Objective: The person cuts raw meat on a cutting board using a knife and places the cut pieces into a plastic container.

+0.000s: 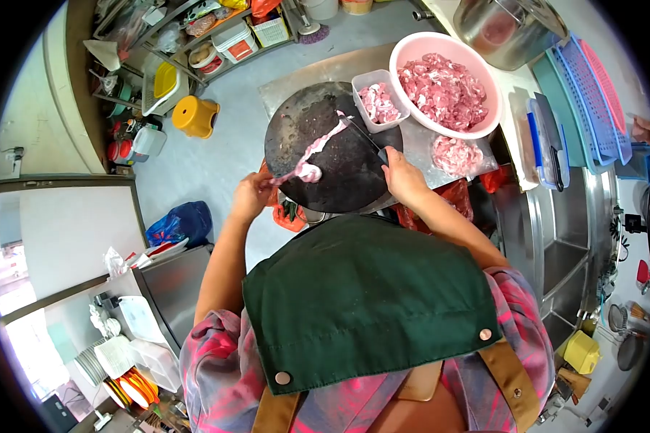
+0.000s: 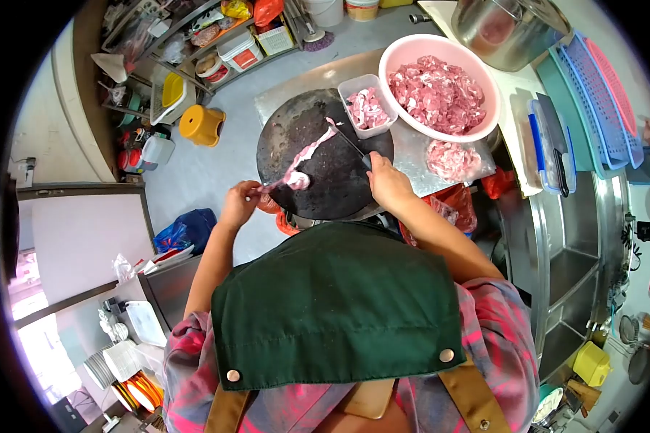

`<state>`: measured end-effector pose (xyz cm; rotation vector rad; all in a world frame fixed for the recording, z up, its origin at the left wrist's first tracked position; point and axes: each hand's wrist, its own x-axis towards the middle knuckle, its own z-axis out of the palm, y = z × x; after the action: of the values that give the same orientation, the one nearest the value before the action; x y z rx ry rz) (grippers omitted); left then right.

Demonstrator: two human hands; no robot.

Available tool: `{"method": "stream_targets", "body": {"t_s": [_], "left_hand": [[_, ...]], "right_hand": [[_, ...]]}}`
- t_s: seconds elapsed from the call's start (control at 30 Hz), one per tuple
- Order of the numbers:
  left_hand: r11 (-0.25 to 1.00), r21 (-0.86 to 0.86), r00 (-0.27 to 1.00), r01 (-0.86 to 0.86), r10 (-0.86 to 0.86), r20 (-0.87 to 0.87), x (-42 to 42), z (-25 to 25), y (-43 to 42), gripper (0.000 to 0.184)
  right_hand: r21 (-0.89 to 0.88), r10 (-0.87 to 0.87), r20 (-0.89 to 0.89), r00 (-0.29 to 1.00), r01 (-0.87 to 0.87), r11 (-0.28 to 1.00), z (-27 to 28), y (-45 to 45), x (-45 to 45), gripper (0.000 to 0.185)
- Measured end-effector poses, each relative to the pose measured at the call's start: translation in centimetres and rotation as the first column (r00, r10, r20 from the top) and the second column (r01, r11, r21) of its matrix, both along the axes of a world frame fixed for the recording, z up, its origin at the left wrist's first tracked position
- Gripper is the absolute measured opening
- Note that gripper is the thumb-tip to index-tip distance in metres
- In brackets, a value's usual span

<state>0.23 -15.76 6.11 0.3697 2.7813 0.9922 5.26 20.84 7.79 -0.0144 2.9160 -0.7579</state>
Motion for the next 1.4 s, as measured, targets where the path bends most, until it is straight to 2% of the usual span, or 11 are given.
{"method": "stream_targets", "body": {"t_s": [0.27,0.4,0.53,0.73,0.8,0.9,0.93,1.0,1.13,1.23,1.4], "left_hand": [[0.989,-0.132,0.962,-0.071,0.033,-0.270,1.4,10.8,-5.5,0.019],[0.992,0.004,0.940,-0.125,0.119,-0.320,2.1,13.2,-7.1,0.023],[0.992,-0.127,0.884,0.020,-0.077,-0.462,0.7,14.3,-4.0,0.026],[0.843,-0.218,0.828,0.491,-0.530,-0.184,-6.1,7.3,6.8,0.018],[0.900,-0.037,0.823,0.434,-0.413,-0.390,-7.5,4.0,11.7,0.037],[0.994,0.002,0.990,0.113,-0.112,-0.085,-7.1,0.9,15.2,0.076],[0.993,0.077,0.988,0.090,-0.079,-0.132,-7.2,-0.4,15.0,0.065],[0.999,-0.026,0.999,-0.032,0.032,-0.023,-5.5,-1.8,14.3,0.057],[0.941,-0.280,0.974,0.189,-0.215,-0.066,-1.4,-2.1,13.3,0.035],[0.904,-0.257,0.938,0.341,-0.345,0.031,-1.7,-3.6,11.9,0.018],[0.881,-0.358,0.933,0.309,-0.354,-0.067,-2.1,-2.4,8.8,0.015]], "right_hand": [[-0.002,-0.002,0.016,1.000,0.002,1.000,0.7,-0.4,0.1,0.041],[-0.038,0.008,0.037,0.999,-0.006,0.999,1.3,-0.2,0.7,0.041],[-0.117,0.020,0.054,0.998,-0.014,0.993,2.3,0.3,2.1,0.041],[-0.208,-0.067,0.053,0.996,0.077,0.975,2.7,0.9,2.8,0.044],[-0.218,-0.085,0.037,0.996,0.091,0.972,2.8,1.1,3.0,0.044],[-0.221,-0.116,0.016,0.993,0.117,0.968,3.2,1.5,3.3,0.045],[-0.239,-0.119,0.012,0.993,0.118,0.964,3.2,1.9,3.6,0.045],[-0.284,-0.125,0.000,0.992,0.120,0.951,3.3,2.3,4.1,0.045],[-0.297,-0.092,0.031,0.995,0.097,0.950,2.4,2.8,4.3,0.046],[-0.216,0.033,-0.036,0.999,-0.040,0.975,2.9,2.4,3.6,0.045],[-0.179,0.179,0.070,0.981,-0.164,0.970,4.9,-0.1,0.9,0.044]]}}
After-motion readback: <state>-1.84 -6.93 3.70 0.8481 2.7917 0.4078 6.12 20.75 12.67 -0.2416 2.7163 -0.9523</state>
